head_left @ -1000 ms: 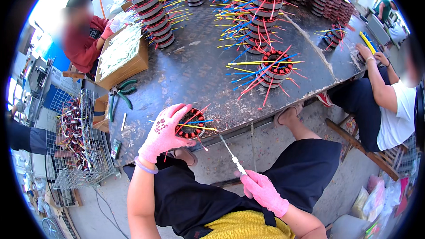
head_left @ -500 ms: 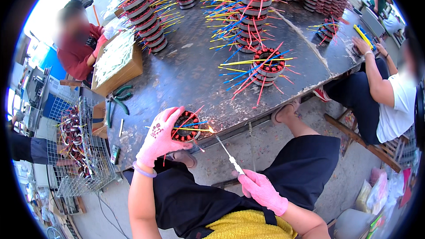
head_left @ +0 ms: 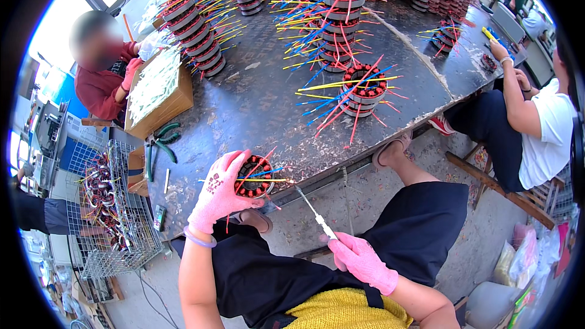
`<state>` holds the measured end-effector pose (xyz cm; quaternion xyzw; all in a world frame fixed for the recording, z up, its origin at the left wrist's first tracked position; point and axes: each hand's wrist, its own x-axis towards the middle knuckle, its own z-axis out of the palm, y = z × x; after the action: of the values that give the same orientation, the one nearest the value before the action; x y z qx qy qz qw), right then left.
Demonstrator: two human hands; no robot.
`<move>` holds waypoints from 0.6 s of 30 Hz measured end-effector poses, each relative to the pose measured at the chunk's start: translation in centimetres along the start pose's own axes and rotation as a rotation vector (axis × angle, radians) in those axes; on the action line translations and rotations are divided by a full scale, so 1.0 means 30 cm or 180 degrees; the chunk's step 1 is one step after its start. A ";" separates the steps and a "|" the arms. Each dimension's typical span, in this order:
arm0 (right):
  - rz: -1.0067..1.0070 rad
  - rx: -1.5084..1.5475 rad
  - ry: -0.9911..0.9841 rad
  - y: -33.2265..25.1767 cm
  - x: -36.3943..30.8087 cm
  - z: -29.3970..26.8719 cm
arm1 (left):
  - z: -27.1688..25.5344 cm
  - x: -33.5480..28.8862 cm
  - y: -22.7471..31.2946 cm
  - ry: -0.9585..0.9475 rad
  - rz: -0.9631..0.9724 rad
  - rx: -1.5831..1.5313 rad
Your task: The person holds a motor stator and applies a soldering iron to the wire connections. They move the stator by hand and continue soldering different points while wearing pink gloves.
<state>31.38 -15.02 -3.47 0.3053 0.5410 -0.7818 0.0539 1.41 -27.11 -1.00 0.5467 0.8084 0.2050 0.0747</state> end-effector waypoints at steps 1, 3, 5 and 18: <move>-0.0024 0.0028 0.0009 0.000 -0.001 -0.001 | 0.001 0.001 -0.001 -0.0004 0.0004 -0.0007; -0.0060 -0.0006 0.0004 0.008 -0.002 -0.006 | 0.004 0.002 -0.002 -0.0011 0.0004 -0.0020; -0.0070 -0.0030 -0.0008 0.009 -0.002 -0.006 | 0.003 0.001 -0.003 -0.0006 0.0008 -0.0020; -0.0039 0.0128 -0.0047 0.013 0.003 -0.006 | -0.001 0.003 0.002 -0.0026 0.0028 -0.0074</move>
<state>31.55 -15.01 -3.86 0.2972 0.5265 -0.7951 0.0470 1.41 -27.02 -0.96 0.5502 0.8032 0.2124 0.0835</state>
